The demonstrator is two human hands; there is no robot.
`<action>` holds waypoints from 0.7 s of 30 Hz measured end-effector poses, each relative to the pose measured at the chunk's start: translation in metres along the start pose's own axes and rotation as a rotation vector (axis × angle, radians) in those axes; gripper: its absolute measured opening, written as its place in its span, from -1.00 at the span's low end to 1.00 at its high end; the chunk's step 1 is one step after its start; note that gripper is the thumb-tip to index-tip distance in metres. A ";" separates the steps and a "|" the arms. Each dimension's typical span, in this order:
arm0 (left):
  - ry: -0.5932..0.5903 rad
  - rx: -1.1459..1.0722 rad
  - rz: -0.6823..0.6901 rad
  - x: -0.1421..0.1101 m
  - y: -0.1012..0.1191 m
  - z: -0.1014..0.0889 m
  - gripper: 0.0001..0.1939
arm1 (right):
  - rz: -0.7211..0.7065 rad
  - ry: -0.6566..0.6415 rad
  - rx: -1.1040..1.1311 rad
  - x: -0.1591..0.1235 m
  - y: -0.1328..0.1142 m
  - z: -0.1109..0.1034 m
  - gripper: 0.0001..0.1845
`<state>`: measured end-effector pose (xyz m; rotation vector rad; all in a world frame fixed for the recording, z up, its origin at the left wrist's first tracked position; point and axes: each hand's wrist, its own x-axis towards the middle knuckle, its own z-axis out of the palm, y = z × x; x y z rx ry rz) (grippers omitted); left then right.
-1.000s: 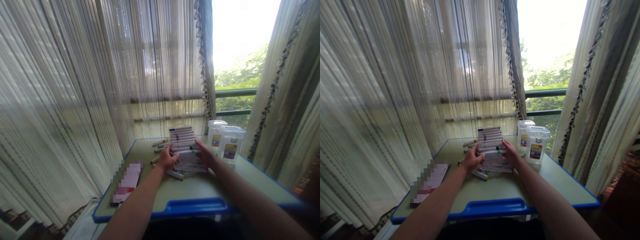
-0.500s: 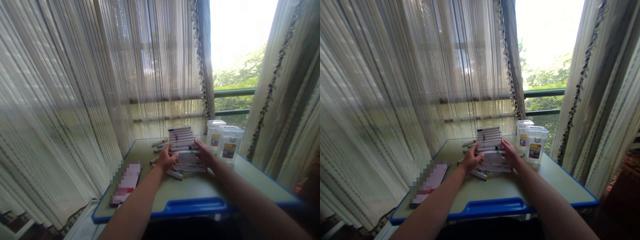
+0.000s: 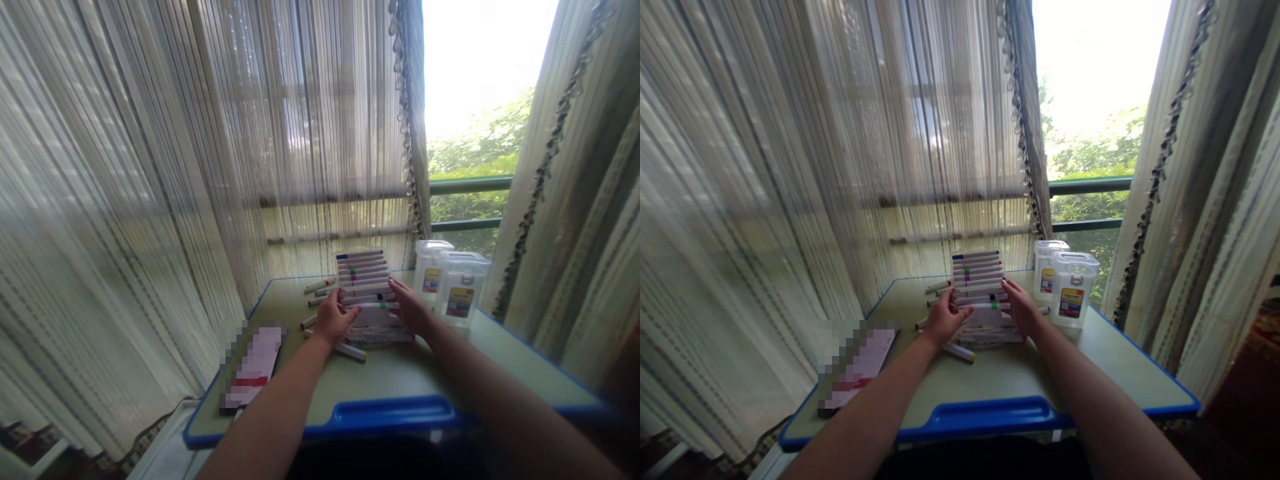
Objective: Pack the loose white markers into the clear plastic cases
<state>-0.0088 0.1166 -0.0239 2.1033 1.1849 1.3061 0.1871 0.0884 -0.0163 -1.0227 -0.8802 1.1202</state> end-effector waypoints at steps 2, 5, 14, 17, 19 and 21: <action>-0.003 -0.004 0.002 0.000 0.001 0.000 -0.47 | 0.000 -0.008 0.005 0.000 0.000 0.000 -0.73; -0.009 0.028 0.004 -0.001 0.002 -0.002 -0.46 | -0.003 -0.030 0.010 -0.001 0.000 0.000 -0.75; -0.012 0.112 0.056 -0.003 0.004 -0.004 -0.51 | -0.009 -0.009 0.008 0.001 0.001 -0.001 -0.74; -0.020 0.126 0.051 -0.004 0.004 -0.005 -0.50 | -0.027 -0.006 -0.022 0.001 0.001 -0.002 -0.67; -0.029 0.119 0.048 -0.004 0.004 -0.005 -0.50 | -0.032 -0.006 -0.035 0.000 0.001 -0.002 -0.65; -0.031 0.098 0.055 -0.004 0.003 -0.005 -0.49 | -0.029 0.000 -0.041 0.000 0.000 -0.002 -0.66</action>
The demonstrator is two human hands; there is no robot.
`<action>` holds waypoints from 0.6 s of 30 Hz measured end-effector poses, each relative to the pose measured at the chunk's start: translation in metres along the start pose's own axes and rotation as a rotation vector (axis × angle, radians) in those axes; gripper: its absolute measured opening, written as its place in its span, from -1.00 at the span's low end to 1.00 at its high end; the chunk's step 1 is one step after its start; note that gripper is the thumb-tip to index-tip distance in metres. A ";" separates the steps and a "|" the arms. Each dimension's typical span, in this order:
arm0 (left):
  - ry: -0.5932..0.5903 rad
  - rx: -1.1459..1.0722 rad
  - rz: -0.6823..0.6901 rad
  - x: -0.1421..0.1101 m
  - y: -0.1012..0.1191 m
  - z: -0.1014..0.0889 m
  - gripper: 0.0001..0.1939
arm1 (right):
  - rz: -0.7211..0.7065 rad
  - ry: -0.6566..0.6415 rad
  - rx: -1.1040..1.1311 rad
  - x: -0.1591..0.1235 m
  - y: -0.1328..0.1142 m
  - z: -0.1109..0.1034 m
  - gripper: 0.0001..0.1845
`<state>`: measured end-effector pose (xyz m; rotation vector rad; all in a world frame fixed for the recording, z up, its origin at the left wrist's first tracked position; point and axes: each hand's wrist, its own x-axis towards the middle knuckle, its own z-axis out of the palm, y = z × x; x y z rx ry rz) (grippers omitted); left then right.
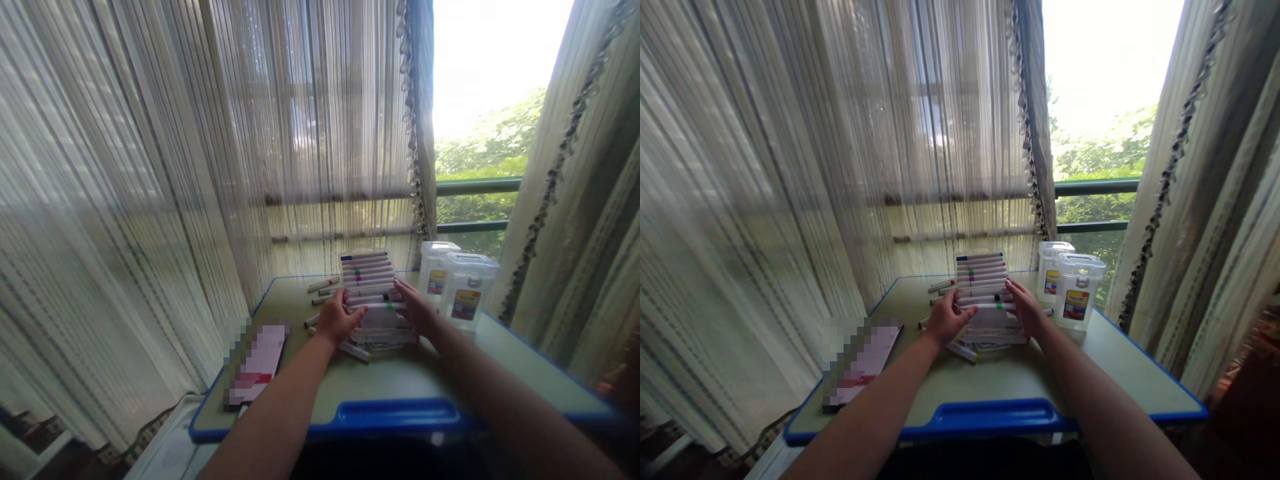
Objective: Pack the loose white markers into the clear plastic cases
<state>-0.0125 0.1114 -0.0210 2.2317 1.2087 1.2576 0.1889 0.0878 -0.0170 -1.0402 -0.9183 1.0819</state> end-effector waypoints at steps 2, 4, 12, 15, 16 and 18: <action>0.011 -0.019 0.003 0.001 0.000 0.000 -0.48 | 0.002 -0.015 0.003 0.000 0.000 0.000 -0.69; 0.023 -0.024 -0.004 0.001 0.000 0.001 -0.45 | 0.003 -0.062 0.019 0.000 0.000 0.001 -0.72; 0.030 -0.062 -0.018 0.001 0.001 0.001 -0.44 | -0.049 -0.159 0.060 0.001 0.001 0.002 -0.72; 0.039 -0.077 -0.015 0.002 -0.001 0.001 -0.47 | -0.047 -0.178 0.013 0.003 0.002 -0.001 -0.67; 0.041 -0.080 -0.018 0.003 -0.001 0.001 -0.47 | -0.045 -0.180 -0.011 0.003 0.003 -0.002 -0.63; 0.041 -0.081 -0.027 0.004 -0.002 0.001 -0.47 | -0.052 -0.175 -0.068 0.006 0.005 -0.003 -0.51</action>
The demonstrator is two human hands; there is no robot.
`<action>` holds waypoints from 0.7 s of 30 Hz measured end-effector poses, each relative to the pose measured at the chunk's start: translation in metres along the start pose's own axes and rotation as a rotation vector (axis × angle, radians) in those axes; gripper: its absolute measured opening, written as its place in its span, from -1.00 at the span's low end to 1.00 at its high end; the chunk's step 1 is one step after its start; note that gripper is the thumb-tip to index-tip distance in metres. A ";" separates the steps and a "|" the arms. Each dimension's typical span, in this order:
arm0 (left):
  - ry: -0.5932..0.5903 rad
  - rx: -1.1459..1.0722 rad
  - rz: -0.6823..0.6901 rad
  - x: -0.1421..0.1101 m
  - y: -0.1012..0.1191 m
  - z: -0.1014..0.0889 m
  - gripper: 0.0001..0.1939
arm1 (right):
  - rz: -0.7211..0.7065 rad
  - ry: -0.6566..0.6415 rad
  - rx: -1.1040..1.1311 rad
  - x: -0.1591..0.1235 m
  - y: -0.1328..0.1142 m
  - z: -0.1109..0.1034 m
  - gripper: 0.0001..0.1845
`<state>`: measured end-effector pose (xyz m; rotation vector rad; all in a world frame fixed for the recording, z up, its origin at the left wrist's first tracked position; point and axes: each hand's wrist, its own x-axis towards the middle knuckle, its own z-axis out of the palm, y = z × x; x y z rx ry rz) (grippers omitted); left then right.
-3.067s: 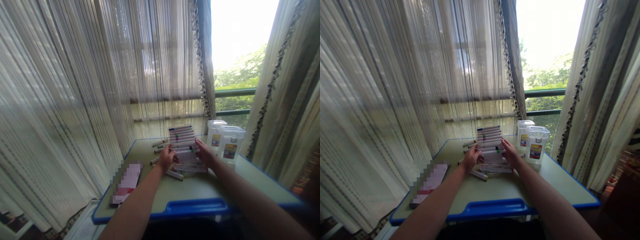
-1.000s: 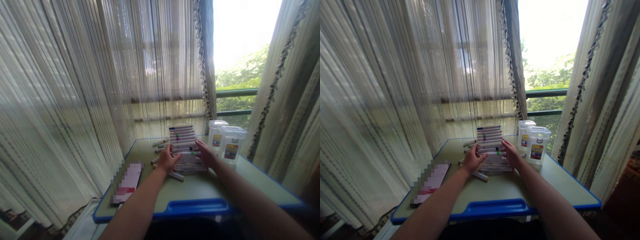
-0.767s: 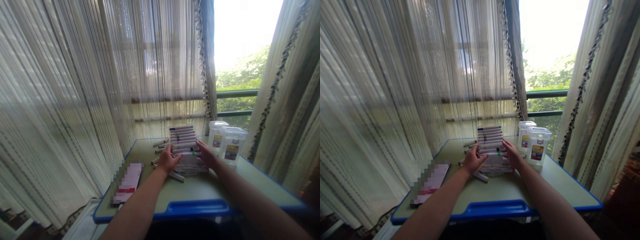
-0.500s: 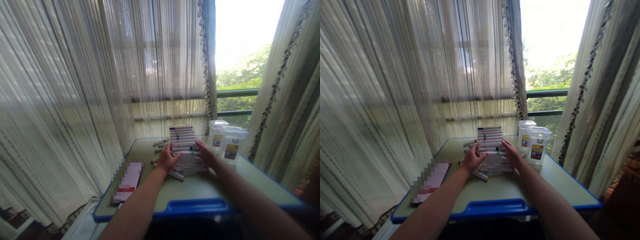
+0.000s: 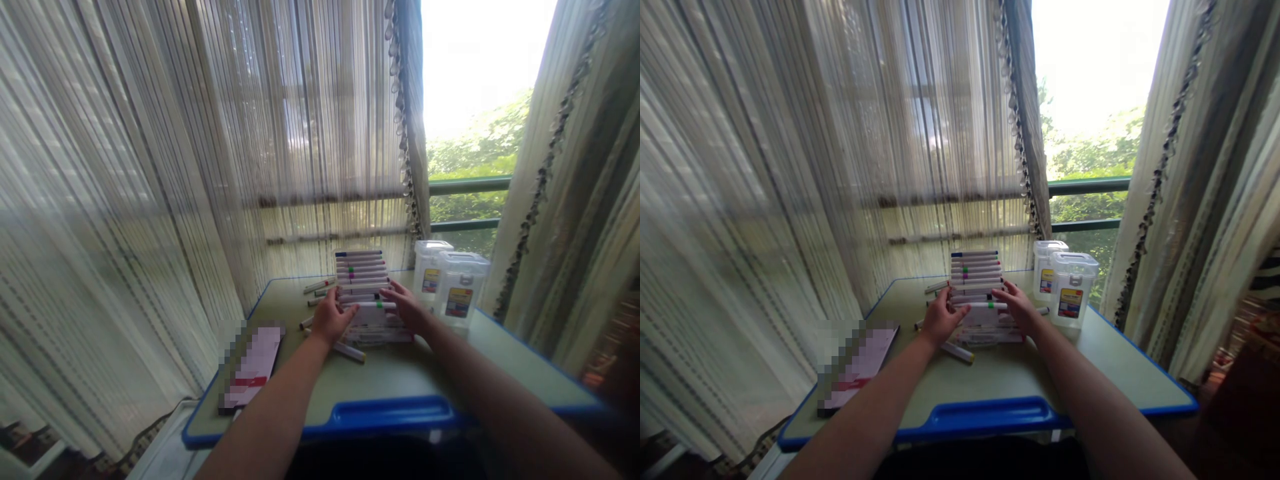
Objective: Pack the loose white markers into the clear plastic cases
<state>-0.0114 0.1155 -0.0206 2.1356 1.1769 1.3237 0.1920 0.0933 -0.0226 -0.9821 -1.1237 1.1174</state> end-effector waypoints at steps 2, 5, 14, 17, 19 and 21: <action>-0.001 0.000 -0.011 0.001 0.000 -0.001 -0.49 | -0.029 0.008 -0.074 0.003 0.003 -0.002 -0.39; 0.008 -0.002 -0.019 0.001 0.001 -0.001 -0.49 | -0.102 -0.016 -0.181 0.007 0.009 -0.004 -0.34; 0.013 -0.026 0.005 0.001 -0.005 0.001 -0.46 | -0.247 -0.080 -0.233 0.008 0.013 -0.004 -0.19; 0.008 -0.012 0.009 0.001 -0.006 0.000 -0.48 | -0.285 -0.068 -0.302 0.008 0.013 -0.004 -0.22; 0.006 -0.013 0.002 0.001 -0.007 0.000 -0.49 | -0.289 -0.032 -0.399 0.009 0.013 -0.005 -0.29; 0.010 -0.026 -0.003 0.002 -0.008 0.000 -0.48 | -0.289 0.015 -0.494 0.008 0.012 -0.005 -0.35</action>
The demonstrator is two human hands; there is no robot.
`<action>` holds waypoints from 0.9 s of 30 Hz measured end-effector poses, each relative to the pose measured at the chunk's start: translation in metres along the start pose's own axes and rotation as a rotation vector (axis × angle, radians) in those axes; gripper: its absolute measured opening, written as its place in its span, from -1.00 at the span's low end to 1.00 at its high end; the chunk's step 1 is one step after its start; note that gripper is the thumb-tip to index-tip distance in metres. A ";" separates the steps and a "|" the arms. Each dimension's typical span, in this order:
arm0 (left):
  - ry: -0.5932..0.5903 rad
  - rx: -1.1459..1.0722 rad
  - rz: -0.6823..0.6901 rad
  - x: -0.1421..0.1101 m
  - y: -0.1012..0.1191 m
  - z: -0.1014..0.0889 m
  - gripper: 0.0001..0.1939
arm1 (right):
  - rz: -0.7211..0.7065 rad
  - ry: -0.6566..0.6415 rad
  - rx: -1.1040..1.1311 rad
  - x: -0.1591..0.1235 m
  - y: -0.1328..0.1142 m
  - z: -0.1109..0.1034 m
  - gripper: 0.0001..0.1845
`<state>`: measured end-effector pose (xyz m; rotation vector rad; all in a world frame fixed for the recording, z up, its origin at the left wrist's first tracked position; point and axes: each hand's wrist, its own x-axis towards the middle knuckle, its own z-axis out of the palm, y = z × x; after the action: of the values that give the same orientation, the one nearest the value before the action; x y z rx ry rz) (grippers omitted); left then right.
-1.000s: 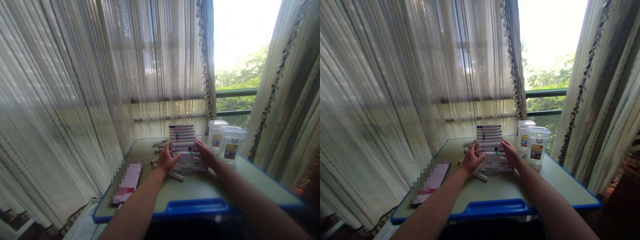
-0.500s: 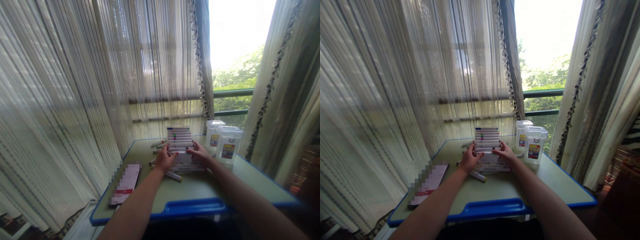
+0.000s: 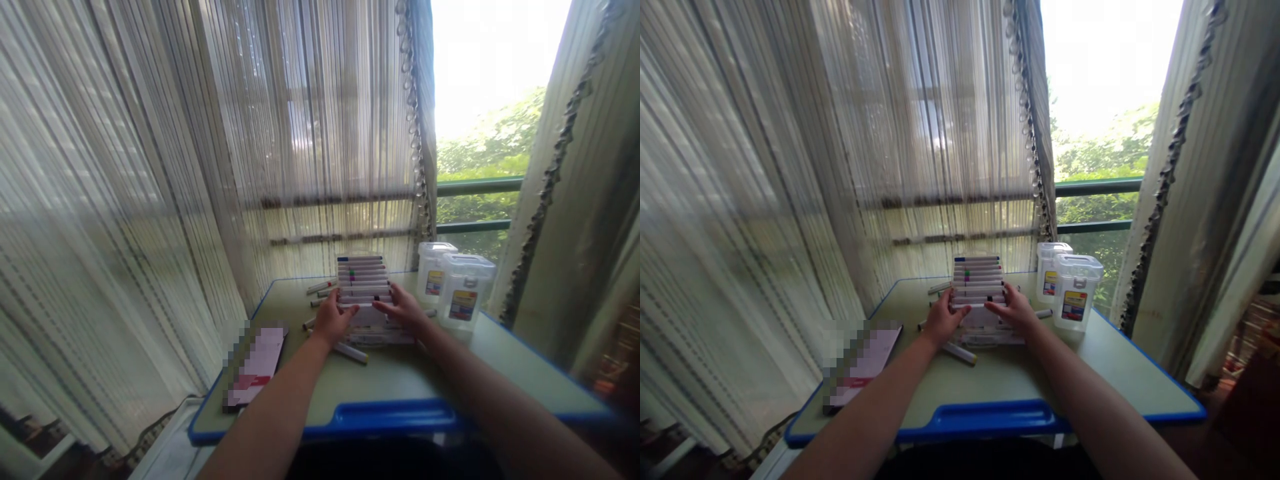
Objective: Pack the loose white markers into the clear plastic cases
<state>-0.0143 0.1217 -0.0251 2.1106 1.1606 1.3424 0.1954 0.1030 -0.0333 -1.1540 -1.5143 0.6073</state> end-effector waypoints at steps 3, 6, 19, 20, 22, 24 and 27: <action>-0.003 -0.025 -0.003 0.001 -0.001 0.000 -0.48 | -0.002 0.030 -0.051 -0.001 -0.003 0.000 -0.36; -0.012 -0.029 0.012 0.001 -0.002 0.000 -0.50 | -0.011 0.046 -0.063 -0.001 -0.005 0.000 -0.38; 0.019 0.006 0.016 0.001 0.003 -0.001 -0.56 | -0.173 0.038 -0.228 -0.009 -0.013 -0.009 -0.30; 0.018 -0.003 0.015 0.001 0.003 -0.001 -0.57 | -0.166 0.040 -0.247 -0.008 -0.015 -0.009 -0.27; 0.027 -0.023 0.014 0.002 0.003 -0.001 -0.58 | -0.138 0.028 -0.264 -0.004 -0.017 -0.010 -0.24; 0.045 -0.043 0.005 0.003 0.001 0.000 -0.57 | -0.101 -0.007 -0.230 0.002 -0.020 -0.010 -0.28; 0.065 -0.069 -0.007 0.004 -0.002 0.002 -0.54 | -0.056 -0.072 -0.119 0.007 -0.020 -0.009 -0.31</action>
<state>-0.0129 0.1262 -0.0250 2.0270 1.1298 1.4363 0.1976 0.0993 -0.0101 -1.1859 -1.6569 0.5313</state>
